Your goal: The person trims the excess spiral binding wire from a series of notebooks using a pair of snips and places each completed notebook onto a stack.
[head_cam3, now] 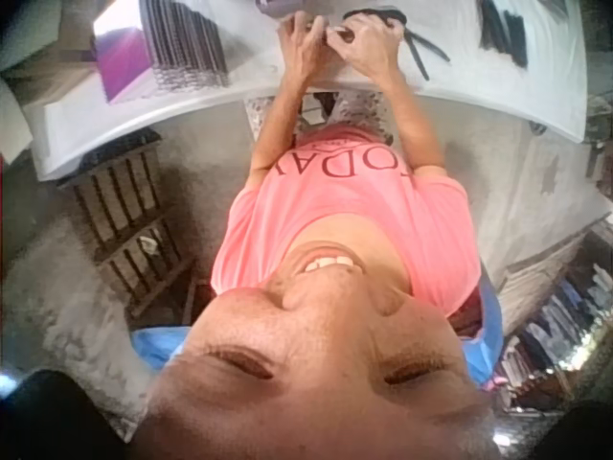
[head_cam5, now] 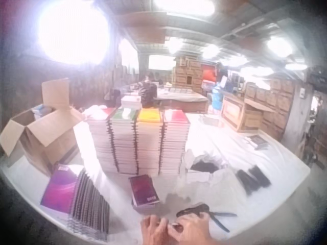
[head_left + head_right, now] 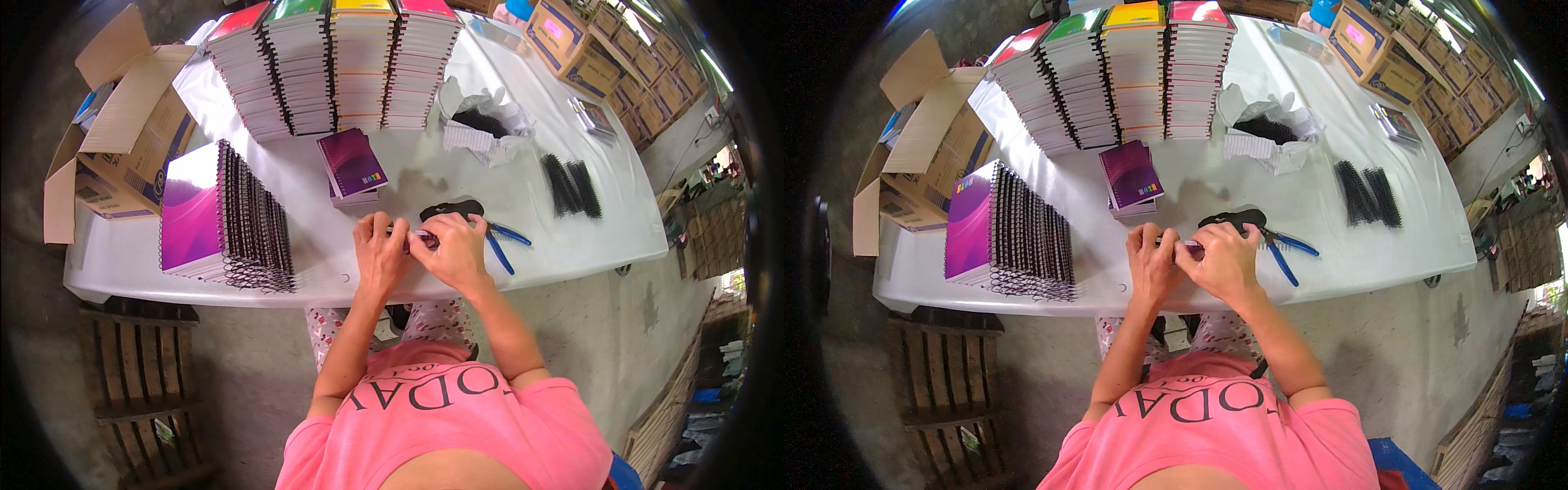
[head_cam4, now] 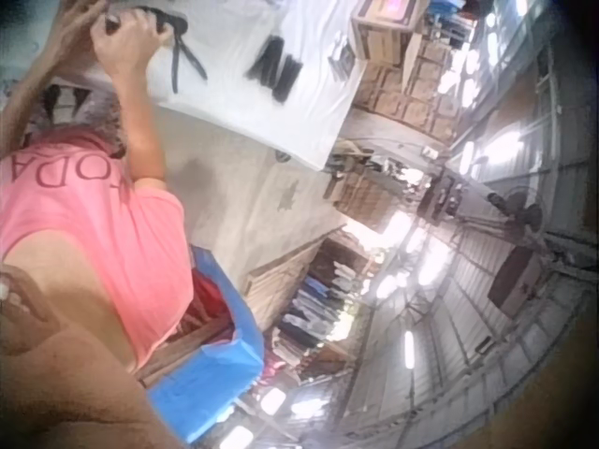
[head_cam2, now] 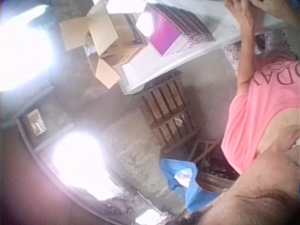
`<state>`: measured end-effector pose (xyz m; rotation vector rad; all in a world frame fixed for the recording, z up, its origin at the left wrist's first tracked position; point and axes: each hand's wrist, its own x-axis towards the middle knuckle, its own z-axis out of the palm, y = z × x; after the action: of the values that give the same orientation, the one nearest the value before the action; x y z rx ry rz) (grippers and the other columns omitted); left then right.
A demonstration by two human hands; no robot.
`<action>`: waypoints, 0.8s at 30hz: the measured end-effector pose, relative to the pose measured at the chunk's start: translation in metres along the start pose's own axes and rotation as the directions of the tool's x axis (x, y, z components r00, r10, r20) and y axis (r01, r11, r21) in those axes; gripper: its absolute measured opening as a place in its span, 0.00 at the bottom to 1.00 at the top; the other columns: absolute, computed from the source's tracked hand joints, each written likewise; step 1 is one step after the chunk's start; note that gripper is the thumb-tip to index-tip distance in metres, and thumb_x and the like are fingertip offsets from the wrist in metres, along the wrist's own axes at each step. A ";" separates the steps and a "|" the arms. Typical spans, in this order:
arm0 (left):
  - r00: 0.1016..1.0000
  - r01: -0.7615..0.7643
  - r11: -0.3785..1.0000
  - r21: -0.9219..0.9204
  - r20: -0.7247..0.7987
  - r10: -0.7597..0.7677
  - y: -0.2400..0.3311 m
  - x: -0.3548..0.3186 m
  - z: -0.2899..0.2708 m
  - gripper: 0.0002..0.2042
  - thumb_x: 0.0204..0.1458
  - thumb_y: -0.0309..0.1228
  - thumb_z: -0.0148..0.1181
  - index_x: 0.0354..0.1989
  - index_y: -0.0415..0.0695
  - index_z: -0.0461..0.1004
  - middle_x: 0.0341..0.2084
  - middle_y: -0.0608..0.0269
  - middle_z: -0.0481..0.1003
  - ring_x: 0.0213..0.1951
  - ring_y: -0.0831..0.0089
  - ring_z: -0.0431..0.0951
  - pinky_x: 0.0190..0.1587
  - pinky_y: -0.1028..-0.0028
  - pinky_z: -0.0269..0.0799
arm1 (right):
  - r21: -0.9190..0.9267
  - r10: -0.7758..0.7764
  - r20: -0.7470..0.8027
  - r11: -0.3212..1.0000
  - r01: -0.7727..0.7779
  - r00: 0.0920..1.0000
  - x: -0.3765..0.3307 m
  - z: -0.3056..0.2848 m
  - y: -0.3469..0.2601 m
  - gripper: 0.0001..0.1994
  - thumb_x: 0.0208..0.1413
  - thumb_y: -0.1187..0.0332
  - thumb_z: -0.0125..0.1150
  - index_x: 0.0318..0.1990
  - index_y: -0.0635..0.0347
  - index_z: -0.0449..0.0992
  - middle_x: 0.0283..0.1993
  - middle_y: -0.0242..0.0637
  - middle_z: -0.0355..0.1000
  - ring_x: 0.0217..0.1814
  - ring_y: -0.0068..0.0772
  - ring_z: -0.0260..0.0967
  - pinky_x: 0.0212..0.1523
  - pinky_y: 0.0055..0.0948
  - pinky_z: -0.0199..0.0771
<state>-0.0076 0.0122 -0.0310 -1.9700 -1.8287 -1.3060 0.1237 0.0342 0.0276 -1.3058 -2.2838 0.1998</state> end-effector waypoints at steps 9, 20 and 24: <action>0.993 -0.065 0.983 -0.169 0.086 0.081 -0.016 0.006 -0.026 0.24 0.21 0.41 0.75 0.28 0.47 0.71 0.38 0.58 0.63 0.43 0.56 0.63 0.47 0.62 0.62 | 0.493 -0.116 0.417 0.862 -0.117 0.902 0.026 -0.028 0.068 0.21 0.53 0.59 0.55 0.52 0.57 0.71 0.48 0.42 0.73 0.51 0.41 0.70 0.52 0.32 0.67; 0.979 0.201 0.833 -0.516 0.086 -0.182 -0.022 -0.012 -0.012 0.26 0.20 0.45 0.78 0.26 0.45 0.72 0.40 0.57 0.58 0.42 0.59 0.64 0.41 0.64 0.67 | 0.975 -0.134 0.183 0.153 -0.162 0.974 0.020 -0.007 0.087 0.16 0.43 0.82 0.55 0.42 0.61 0.79 0.45 0.43 0.76 0.46 0.35 0.74 0.51 0.28 0.70; 0.962 0.268 0.799 -0.538 0.187 -0.197 -0.021 -0.014 -0.016 0.25 0.20 0.43 0.78 0.25 0.45 0.72 0.34 0.58 0.59 0.39 0.61 0.64 0.39 0.66 0.66 | 0.883 -0.304 0.340 0.428 -0.191 0.890 0.008 0.007 0.064 0.15 0.44 0.83 0.56 0.41 0.63 0.79 0.44 0.42 0.77 0.46 0.31 0.74 0.49 0.24 0.70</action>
<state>-0.0320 -0.0027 -0.0395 -2.1735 -1.9531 -2.0428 0.1663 0.0758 0.0013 -0.5685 -1.9347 1.6455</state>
